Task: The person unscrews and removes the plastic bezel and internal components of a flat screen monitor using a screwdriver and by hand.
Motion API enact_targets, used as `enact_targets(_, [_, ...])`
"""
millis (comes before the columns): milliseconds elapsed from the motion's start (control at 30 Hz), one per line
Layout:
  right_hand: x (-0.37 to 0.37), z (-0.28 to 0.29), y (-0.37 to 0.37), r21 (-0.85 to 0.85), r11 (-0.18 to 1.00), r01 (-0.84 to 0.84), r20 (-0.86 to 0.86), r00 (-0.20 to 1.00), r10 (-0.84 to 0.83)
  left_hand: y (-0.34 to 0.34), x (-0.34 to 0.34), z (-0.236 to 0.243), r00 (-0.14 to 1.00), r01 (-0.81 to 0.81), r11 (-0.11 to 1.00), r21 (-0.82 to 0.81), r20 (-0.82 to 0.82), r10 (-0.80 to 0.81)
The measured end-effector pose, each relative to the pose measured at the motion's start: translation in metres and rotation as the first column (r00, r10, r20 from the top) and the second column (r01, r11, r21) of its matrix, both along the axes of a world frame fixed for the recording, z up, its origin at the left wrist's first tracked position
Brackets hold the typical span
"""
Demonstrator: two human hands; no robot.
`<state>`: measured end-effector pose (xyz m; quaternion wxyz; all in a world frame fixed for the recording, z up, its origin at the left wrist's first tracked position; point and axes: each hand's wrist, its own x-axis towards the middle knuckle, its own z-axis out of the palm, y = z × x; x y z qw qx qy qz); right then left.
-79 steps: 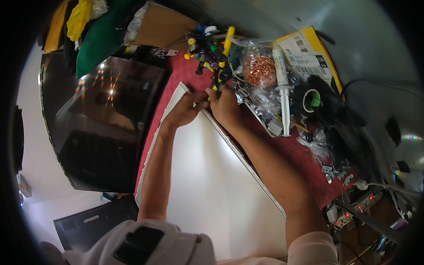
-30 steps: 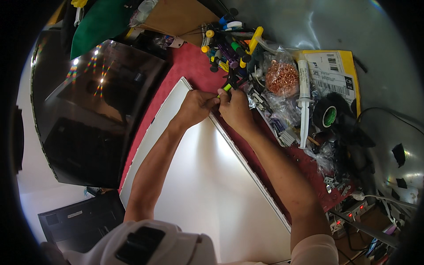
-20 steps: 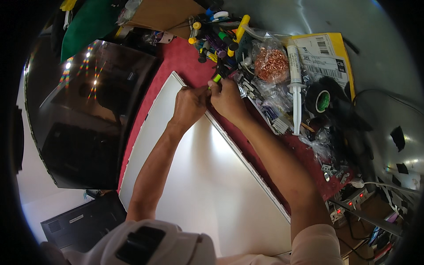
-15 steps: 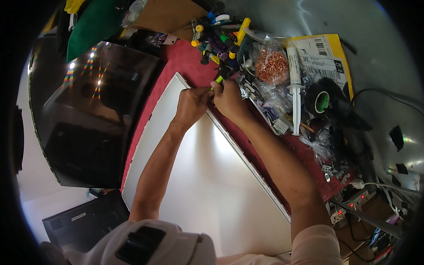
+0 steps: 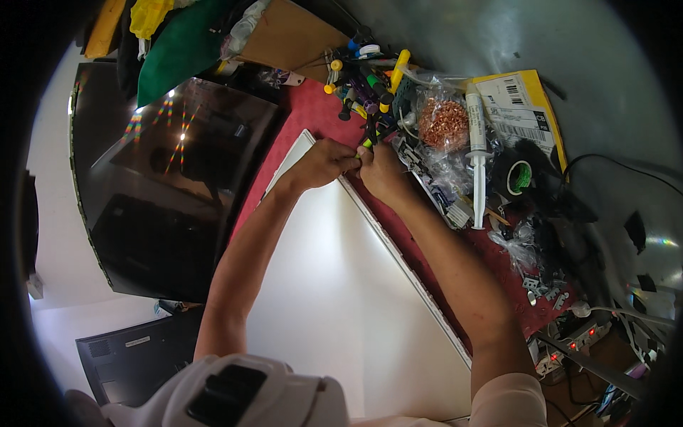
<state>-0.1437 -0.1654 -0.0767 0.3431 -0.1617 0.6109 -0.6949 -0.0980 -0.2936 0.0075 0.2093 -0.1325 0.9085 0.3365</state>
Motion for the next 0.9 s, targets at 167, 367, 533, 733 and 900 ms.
enact_targets(167, [0.013, -0.002, -0.006, 0.046, 0.991, 0.127, -0.01, 0.992, -0.127, 0.002, 0.013, -0.003, 0.99, -0.062, 0.998, -0.017, -0.125, 0.059])
enact_targets(367, [0.008, -0.011, -0.007, 0.006, 0.983, 0.182, -0.23, 0.957, -0.176, 0.009, 0.021, -0.014, 0.961, -0.042, 0.992, -0.122, -0.276, 0.006])
enact_targets(533, [0.018, -0.003, -0.011, -0.022, 0.983, 0.184, 0.021, 0.983, -0.184, 0.006, 0.034, -0.018, 0.91, -0.093, 0.97, -0.224, -0.413, -0.008])
enact_targets(733, [0.017, -0.007, -0.004, 0.018, 0.992, 0.123, -0.075, 0.99, -0.121, 0.011, 0.036, -0.017, 0.884, -0.209, 0.951, -0.226, -0.46, 0.085])
enact_targets(900, [0.021, 0.005, -0.004, -0.003, 0.982, 0.189, -0.059, 0.98, -0.189, 0.012, 0.039, -0.019, 0.881, -0.224, 0.952, -0.207, -0.461, 0.107])
